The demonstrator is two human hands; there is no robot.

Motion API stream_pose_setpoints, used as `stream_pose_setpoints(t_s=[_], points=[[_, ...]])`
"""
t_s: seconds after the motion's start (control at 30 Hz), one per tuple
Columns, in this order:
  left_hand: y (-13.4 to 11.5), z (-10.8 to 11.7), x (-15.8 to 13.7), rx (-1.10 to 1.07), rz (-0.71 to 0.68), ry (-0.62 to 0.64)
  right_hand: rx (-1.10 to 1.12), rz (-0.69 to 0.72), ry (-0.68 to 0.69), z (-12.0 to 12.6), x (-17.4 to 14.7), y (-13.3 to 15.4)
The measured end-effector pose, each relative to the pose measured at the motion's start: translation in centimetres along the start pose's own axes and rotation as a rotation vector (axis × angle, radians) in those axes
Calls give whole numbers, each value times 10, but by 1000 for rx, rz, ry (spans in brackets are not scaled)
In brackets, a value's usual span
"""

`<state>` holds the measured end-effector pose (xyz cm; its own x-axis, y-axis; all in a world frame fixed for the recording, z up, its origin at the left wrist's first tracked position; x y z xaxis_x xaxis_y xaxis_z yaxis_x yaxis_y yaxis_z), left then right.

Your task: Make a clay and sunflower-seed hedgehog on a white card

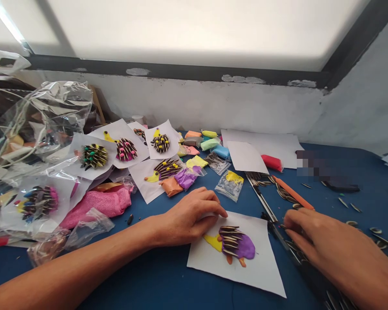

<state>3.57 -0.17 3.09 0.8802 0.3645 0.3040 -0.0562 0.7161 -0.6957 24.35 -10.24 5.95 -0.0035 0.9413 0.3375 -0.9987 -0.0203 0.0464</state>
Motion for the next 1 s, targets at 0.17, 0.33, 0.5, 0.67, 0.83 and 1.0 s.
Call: stream_pose_setpoints(t_s=[0.17,0.33,0.5,0.67,0.83,1.0], points=[[-3,0,3,79,-27,22,-16,-34,-34,16,7,7],[-8,-4,4,220,-35,70,214,-1,21,19,5,30],[-5,-7,2,234,-53,24,331,60,128,8,0,53],[-1,-9,0,245,-96,34,348,84,100,4,-3,62],[-1,-9,0,274,-138,36,315,112,87,-1,-6,64],[-1,-11,-1,290,-130,50,285,135,78,-7,-9,65]])
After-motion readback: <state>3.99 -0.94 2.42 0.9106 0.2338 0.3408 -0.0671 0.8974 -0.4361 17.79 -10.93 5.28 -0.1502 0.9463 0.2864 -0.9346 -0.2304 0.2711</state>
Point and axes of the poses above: each hand's wrist, its own x-axis towards the middle knuckle, its own z-axis out of the back of the hand, y = z × x, the point moved 6 cm from there along x, towards the middle knuckle, and after that the axes turned 3 degrees about -y, right-handed, at the moved point
